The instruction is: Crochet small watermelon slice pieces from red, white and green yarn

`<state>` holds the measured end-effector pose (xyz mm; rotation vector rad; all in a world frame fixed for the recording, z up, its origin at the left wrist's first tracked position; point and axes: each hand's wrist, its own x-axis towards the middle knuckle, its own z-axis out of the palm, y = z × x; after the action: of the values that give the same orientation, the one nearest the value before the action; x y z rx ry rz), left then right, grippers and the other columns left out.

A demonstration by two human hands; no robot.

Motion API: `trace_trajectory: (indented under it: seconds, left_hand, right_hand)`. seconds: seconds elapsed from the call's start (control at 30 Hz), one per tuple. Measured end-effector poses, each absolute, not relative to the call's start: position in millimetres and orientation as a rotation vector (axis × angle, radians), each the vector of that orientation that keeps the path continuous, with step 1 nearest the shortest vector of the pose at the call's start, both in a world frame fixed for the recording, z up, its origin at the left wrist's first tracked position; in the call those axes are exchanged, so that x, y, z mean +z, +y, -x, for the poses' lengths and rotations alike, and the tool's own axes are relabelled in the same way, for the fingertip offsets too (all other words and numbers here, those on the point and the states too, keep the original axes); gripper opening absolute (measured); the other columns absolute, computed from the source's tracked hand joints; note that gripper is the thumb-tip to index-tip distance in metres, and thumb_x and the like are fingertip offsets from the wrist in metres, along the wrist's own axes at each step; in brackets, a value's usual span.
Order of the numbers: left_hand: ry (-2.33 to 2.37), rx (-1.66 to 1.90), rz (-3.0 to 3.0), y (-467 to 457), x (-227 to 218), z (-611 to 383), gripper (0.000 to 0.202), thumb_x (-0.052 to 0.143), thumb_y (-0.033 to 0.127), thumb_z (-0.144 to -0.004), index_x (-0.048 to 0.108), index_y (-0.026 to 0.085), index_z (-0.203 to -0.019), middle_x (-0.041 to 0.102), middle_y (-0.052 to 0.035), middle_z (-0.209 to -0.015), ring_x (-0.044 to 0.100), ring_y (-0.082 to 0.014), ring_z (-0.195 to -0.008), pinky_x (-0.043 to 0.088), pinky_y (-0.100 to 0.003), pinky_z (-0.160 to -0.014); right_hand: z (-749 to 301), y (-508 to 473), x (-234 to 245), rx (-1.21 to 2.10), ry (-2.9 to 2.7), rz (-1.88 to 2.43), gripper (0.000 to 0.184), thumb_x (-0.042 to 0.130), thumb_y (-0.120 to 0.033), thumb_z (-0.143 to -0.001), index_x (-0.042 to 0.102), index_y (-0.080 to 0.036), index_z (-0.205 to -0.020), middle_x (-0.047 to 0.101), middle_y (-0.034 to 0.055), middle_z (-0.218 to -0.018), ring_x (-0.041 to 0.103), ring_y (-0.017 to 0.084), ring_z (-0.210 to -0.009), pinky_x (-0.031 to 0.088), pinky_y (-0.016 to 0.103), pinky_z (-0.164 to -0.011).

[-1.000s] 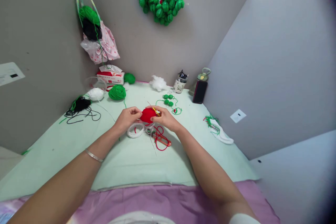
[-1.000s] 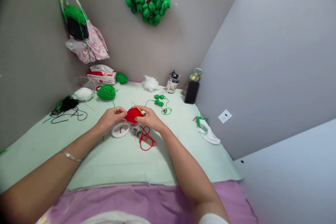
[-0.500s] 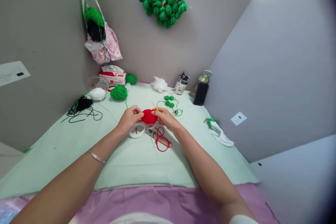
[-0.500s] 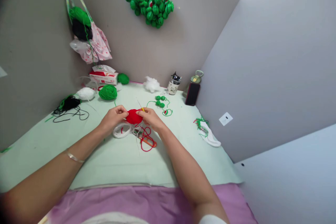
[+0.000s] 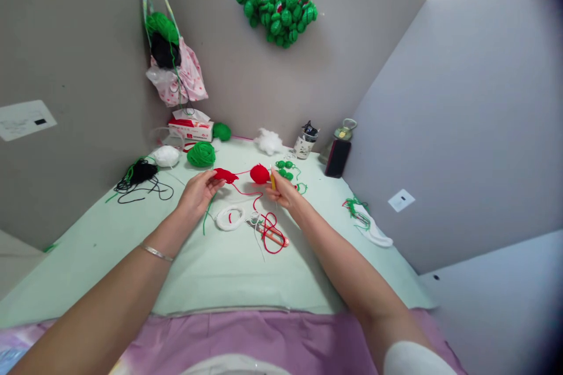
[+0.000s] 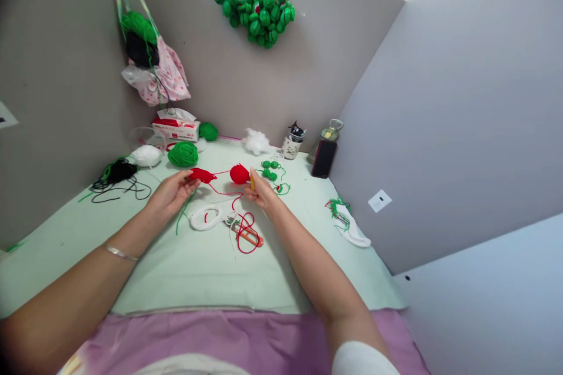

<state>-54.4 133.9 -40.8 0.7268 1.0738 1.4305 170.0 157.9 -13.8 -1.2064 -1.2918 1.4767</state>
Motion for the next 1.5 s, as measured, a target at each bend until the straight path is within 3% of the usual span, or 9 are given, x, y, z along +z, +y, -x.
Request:
trace_trajectory:
  seconds: [0.13, 0.23, 0.33, 0.47, 0.7, 0.83, 1.03, 1.3, 1.5]
  left_hand:
    - [1.096, 1.447, -0.808, 129, -38, 48, 0.039, 0.067, 0.035, -0.099, 0.063, 0.018, -0.133, 0.066, -0.0120, -0.134, 0.068, -0.0273, -0.111, 0.060, -0.049, -0.092]
    - [1.148, 1.513, -0.870, 127, -34, 48, 0.035, 0.068, 0.034, -0.098, 0.065, 0.017, -0.129, 0.067, -0.0115, -0.131, 0.068, -0.0269, -0.110, 0.059, -0.049, -0.092]
    - [1.156, 1.627, -0.937, 118, -23, 49, 0.019, 0.074, 0.023, -0.090, 0.070, 0.016, -0.107, 0.070, -0.0067, -0.114, 0.066, -0.0235, -0.110, 0.053, -0.043, -0.101]
    - [1.045, 1.733, -1.069, 85, 1, 44, 0.014, 0.075, 0.025, -0.084, 0.072, 0.021, -0.097, 0.071, -0.0010, -0.102, 0.066, -0.0196, -0.106, 0.048, -0.032, -0.100]
    - [0.954, 1.465, -1.274, 24, 19, 28, 0.005, 0.072, 0.028, -0.091, 0.074, 0.025, -0.094, 0.070, 0.0007, -0.096, 0.065, -0.0172, -0.094, 0.048, -0.029, -0.087]
    - [0.949, 1.324, -1.243, 14, 9, 23, 0.007, 0.069, 0.031, -0.094, 0.073, 0.026, -0.096, 0.068, 0.0006, -0.091, 0.063, -0.0173, -0.090, 0.046, -0.029, -0.084]
    - [0.948, 1.150, -1.265, 14, -1, 11, 0.009, 0.065, 0.032, -0.094, 0.071, 0.025, -0.095, 0.065, 0.0018, -0.082, 0.059, -0.0169, -0.083, 0.043, -0.029, -0.082]
    - [0.966, 0.944, -1.484, 19, -2, -11, 0.020, 0.074, 0.036, -0.084, 0.072, 0.023, -0.099, 0.067, 0.0000, -0.081, 0.061, -0.0194, -0.077, 0.045, -0.031, -0.070]
    - [0.934, 1.008, -1.459, 18, -9, -20, 0.010, 0.077, 0.032, -0.079, 0.074, 0.023, -0.076, 0.070, -0.0011, -0.075, 0.060, -0.0185, -0.070, 0.047, -0.031, -0.068]
  right_hand:
    - [-168, 174, 3, 1.184, -1.429, 1.286, 0.026, 0.055, -0.043, -0.098, 0.056, -0.018, -0.105, 0.072, 0.0002, -0.080, 0.015, 0.007, -0.049, 0.017, 0.025, -0.048]
    - [-173, 165, 9, 1.010, -1.592, 1.352, 0.010, 0.062, -0.027, -0.090, 0.064, -0.017, -0.091, 0.068, -0.0016, -0.073, 0.028, 0.008, -0.050, 0.025, 0.026, -0.051]
    - [-184, 133, 5, 0.915, -1.818, 1.398, 0.011, 0.065, -0.021, -0.084, 0.070, -0.017, -0.075, 0.063, -0.0021, -0.064, 0.047, 0.012, -0.059, 0.035, 0.026, -0.061]
    - [-198, 82, -4, 0.823, -2.094, 1.456, 0.014, 0.065, -0.011, -0.082, 0.075, -0.019, -0.080, 0.072, 0.0007, -0.081, 0.058, 0.015, -0.073, 0.038, 0.027, -0.071]
    - [-199, 59, -19, 0.658, -2.237, 1.565, 0.019, 0.066, -0.005, -0.082, 0.068, -0.018, -0.069, 0.061, 0.0014, -0.078, 0.046, 0.012, -0.064, 0.026, 0.029, -0.064]
    - [-209, 55, -17, 0.652, -2.145, 1.535, 0.016, 0.061, -0.009, -0.088, 0.069, -0.019, -0.079, 0.062, 0.0016, -0.085, 0.048, 0.013, -0.070, 0.031, 0.028, -0.069]
    - [-225, 41, 2, 0.891, -1.973, 1.441, 0.013, 0.058, -0.023, -0.089, 0.070, -0.018, -0.086, 0.062, -0.0011, -0.077, 0.048, 0.012, -0.066, 0.038, 0.025, -0.063]
    - [-224, 26, 29, 1.278, -1.646, 1.224, 0.020, 0.073, -0.038, -0.083, 0.072, -0.018, -0.081, 0.053, -0.0055, -0.063, 0.036, 0.009, -0.057, 0.031, 0.025, -0.056]
    - [-223, 22, 24, 1.250, -1.429, 1.195, 0.020, 0.077, -0.038, -0.079, 0.070, -0.019, -0.078, 0.050, -0.0057, -0.061, 0.029, 0.008, -0.052, 0.026, 0.026, -0.051]
